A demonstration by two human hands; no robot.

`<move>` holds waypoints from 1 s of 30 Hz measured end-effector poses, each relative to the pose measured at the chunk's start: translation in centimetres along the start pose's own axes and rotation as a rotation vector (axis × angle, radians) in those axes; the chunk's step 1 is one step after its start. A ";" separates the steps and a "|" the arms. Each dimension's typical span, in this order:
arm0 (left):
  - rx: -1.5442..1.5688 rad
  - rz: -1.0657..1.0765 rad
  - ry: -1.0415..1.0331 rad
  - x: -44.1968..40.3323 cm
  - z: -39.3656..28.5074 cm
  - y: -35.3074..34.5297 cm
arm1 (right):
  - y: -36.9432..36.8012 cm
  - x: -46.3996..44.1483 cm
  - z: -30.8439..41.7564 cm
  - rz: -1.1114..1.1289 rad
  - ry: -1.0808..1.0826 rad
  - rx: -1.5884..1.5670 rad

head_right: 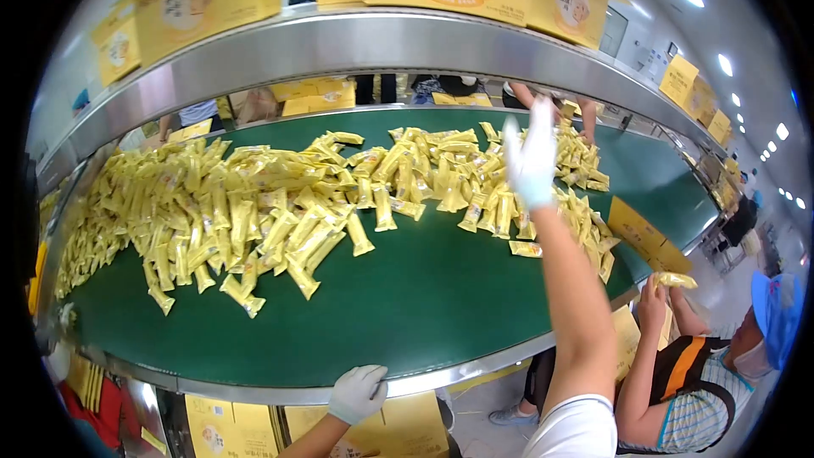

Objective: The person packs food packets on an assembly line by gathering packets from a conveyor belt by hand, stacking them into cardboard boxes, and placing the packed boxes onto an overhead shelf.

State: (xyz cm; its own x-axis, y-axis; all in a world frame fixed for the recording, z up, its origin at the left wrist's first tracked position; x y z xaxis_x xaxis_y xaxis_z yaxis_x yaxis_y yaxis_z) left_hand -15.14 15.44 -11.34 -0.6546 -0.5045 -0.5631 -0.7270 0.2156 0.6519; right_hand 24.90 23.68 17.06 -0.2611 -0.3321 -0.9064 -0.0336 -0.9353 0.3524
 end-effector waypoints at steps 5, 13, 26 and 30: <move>0.036 0.079 0.036 1.1 0.9 -0.5 | 2.4 26.8 9.6 0.485 -0.149 -0.139; 0.224 -0.035 0.128 5.1 1.0 2.4 | 13.2 48.6 19.9 1.005 -0.103 -0.044; 0.099 -0.019 1.034 24.8 2.0 8.6 | 15.1 51.9 15.3 1.096 -1.242 -0.472; 0.215 -0.191 0.989 24.9 0.8 9.4 | 15.5 55.1 12.2 0.857 -1.153 -0.752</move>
Point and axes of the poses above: each hand's wrist, its own x-axis away from the middle knuckle, its own y-axis out of the back of the hand, z = x × y, the point moved 4 cm from there along -x, towards the middle knuckle, and after that the axes turned 6 degrees about -y, right-handed, at the moved point
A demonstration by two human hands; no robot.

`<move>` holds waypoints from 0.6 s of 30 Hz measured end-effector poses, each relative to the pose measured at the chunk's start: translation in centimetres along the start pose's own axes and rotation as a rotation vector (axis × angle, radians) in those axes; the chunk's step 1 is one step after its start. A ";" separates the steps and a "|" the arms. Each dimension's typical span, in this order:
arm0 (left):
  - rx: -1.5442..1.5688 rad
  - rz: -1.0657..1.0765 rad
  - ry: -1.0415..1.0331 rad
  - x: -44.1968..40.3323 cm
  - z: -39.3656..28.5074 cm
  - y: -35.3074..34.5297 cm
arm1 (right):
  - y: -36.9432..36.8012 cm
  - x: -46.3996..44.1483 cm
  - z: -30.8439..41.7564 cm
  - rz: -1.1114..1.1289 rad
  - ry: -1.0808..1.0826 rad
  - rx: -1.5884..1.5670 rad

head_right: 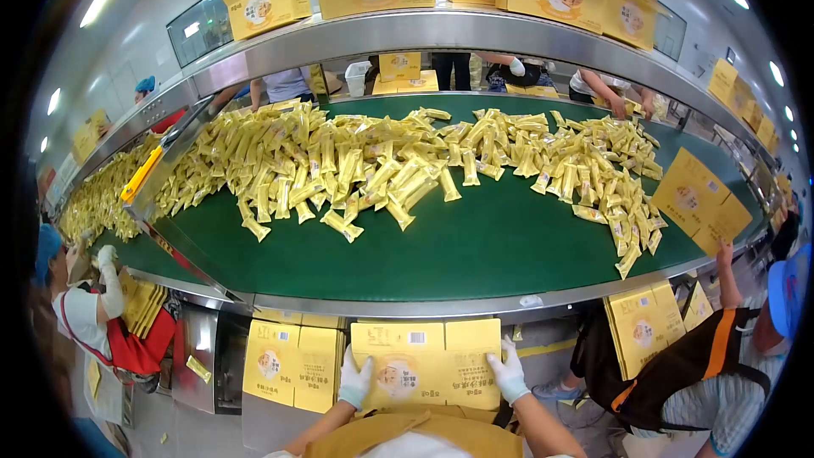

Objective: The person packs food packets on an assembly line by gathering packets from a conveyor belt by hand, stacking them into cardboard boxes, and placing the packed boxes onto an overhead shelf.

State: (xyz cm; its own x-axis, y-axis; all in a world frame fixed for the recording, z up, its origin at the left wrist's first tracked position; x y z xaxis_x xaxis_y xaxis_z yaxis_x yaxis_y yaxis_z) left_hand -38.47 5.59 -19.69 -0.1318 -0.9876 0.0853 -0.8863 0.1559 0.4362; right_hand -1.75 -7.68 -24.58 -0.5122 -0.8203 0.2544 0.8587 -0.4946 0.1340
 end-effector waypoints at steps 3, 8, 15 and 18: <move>0.081 -0.159 -0.162 1.3 -1.0 0.6 | 0.4 3.6 3.9 0.181 -0.182 -0.373; 0.269 -0.062 -0.330 0.9 -5.4 1.4 | 1.9 5.3 0.8 0.481 -0.334 -0.196; -0.229 -0.084 -0.662 -7.8 -9.7 2.3 | 5.6 -0.2 12.8 0.073 0.065 -0.422; -0.526 -0.104 -0.525 -12.7 -7.3 1.9 | 8.0 -4.7 11.9 -0.317 0.109 -0.571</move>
Point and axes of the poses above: each hand's wrist, its own x-axis away from the middle knuckle, its own y-axis out of the back of the hand, z = x × y, the point moved 4 cm from there along -x, towards the middle knuckle, and after that the axes turned 6 degrees about -y, right-handed, at the moved point
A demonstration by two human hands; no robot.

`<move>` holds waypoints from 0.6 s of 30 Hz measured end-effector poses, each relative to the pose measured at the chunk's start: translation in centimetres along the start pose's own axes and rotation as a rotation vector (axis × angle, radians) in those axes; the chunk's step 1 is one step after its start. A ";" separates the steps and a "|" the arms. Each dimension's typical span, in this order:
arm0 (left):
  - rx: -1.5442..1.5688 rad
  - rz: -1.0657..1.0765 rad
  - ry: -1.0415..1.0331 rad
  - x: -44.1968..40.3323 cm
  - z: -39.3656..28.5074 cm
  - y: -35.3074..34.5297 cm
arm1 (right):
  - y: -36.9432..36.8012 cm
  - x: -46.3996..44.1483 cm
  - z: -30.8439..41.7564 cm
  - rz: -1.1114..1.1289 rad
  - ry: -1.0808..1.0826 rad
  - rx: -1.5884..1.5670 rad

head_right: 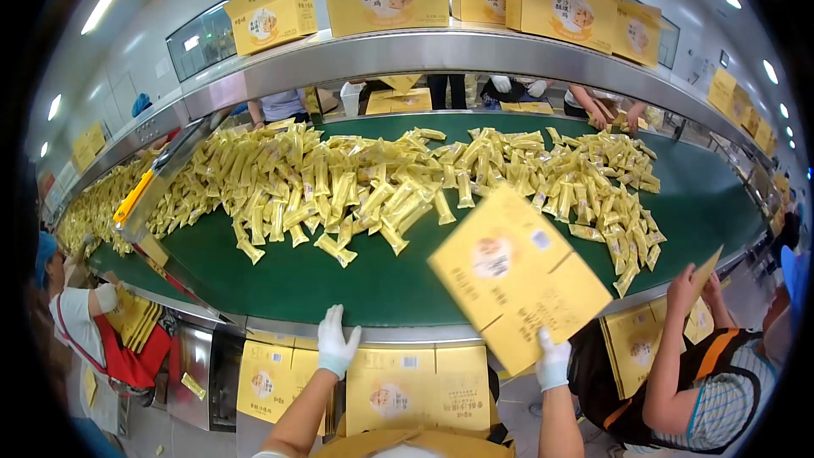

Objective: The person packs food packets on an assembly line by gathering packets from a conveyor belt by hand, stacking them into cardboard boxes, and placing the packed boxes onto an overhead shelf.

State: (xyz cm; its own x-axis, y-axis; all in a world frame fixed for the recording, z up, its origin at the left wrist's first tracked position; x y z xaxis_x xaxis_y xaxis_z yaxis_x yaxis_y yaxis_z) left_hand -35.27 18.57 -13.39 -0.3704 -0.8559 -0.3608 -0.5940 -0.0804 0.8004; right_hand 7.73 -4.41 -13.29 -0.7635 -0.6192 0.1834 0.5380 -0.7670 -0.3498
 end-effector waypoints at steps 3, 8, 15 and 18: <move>-0.220 0.058 0.145 -2.3 3.0 -0.3 | 0.7 -3.7 0.0 -0.150 0.185 -0.021; -0.229 0.015 0.216 -7.6 8.5 -0.4 | -1.6 -10.4 -1.2 -0.211 0.277 0.031; -0.009 -0.060 0.302 -18.9 15.2 -0.8 | -13.4 -20.9 2.0 0.126 0.340 0.543; 0.202 -0.032 0.167 -23.6 18.9 -3.4 | -17.8 -25.6 2.2 0.281 0.339 0.677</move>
Point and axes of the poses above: each hand's wrist, its own x-axis away from the middle knuckle, its own y-axis out of the back of the hand, z = x × y, the point moved 4 cm from there along -x, towards the middle knuckle, and after that the axes turned 6 degrees about -y, right-handed, at the moved point
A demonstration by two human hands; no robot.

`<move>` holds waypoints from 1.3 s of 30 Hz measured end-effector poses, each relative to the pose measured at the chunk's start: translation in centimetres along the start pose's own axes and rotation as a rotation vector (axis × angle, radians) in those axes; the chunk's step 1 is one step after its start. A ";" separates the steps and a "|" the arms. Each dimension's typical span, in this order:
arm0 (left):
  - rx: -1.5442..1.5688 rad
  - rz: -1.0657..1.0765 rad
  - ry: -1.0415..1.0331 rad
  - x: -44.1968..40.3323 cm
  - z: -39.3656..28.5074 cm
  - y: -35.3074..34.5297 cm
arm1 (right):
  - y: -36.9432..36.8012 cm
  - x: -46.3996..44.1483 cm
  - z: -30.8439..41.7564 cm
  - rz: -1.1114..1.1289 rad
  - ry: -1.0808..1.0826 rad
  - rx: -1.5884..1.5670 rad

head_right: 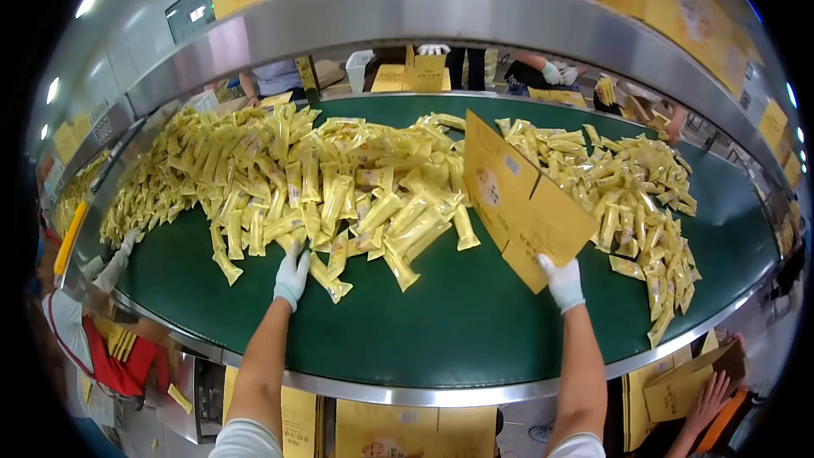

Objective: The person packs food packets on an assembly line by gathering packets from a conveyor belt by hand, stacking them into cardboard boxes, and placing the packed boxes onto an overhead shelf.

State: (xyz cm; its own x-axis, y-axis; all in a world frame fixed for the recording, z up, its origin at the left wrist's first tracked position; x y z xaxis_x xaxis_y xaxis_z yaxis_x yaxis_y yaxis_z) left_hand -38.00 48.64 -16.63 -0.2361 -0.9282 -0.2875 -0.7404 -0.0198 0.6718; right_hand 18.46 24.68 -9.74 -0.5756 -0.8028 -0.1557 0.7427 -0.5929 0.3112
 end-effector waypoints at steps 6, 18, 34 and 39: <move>0.277 0.060 0.062 -9.2 1.7 -6.5 | -4.8 -10.3 -1.8 0.118 0.031 -0.201; 0.594 0.444 0.020 -11.4 -8.9 -14.0 | -13.5 -12.5 2.2 0.203 0.002 0.057; 0.274 0.389 -0.215 3.8 -12.6 -8.8 | -5.0 7.8 3.5 0.203 -0.008 0.033; 0.204 0.463 -0.124 6.6 -14.2 -3.3 | -1.8 13.5 3.9 0.086 -0.077 0.088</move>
State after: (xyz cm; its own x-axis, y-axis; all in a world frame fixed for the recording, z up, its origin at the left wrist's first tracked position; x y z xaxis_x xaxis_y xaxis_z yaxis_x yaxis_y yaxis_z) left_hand -28.12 37.29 -11.04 -0.6319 -0.7710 -0.0786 -0.6451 0.4670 0.6047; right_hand 8.01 15.12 -8.77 -0.5377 -0.8414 -0.0537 0.7598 -0.5112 0.4017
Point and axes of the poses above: each hand's wrist, its own x-axis away from the middle knuckle, its own y-axis out of the back of the hand, z = x × y, the point moved 4 cm from there along -x, towards the middle knuckle, and after that the axes turned 6 degrees about -y, right-handed, at the moved point
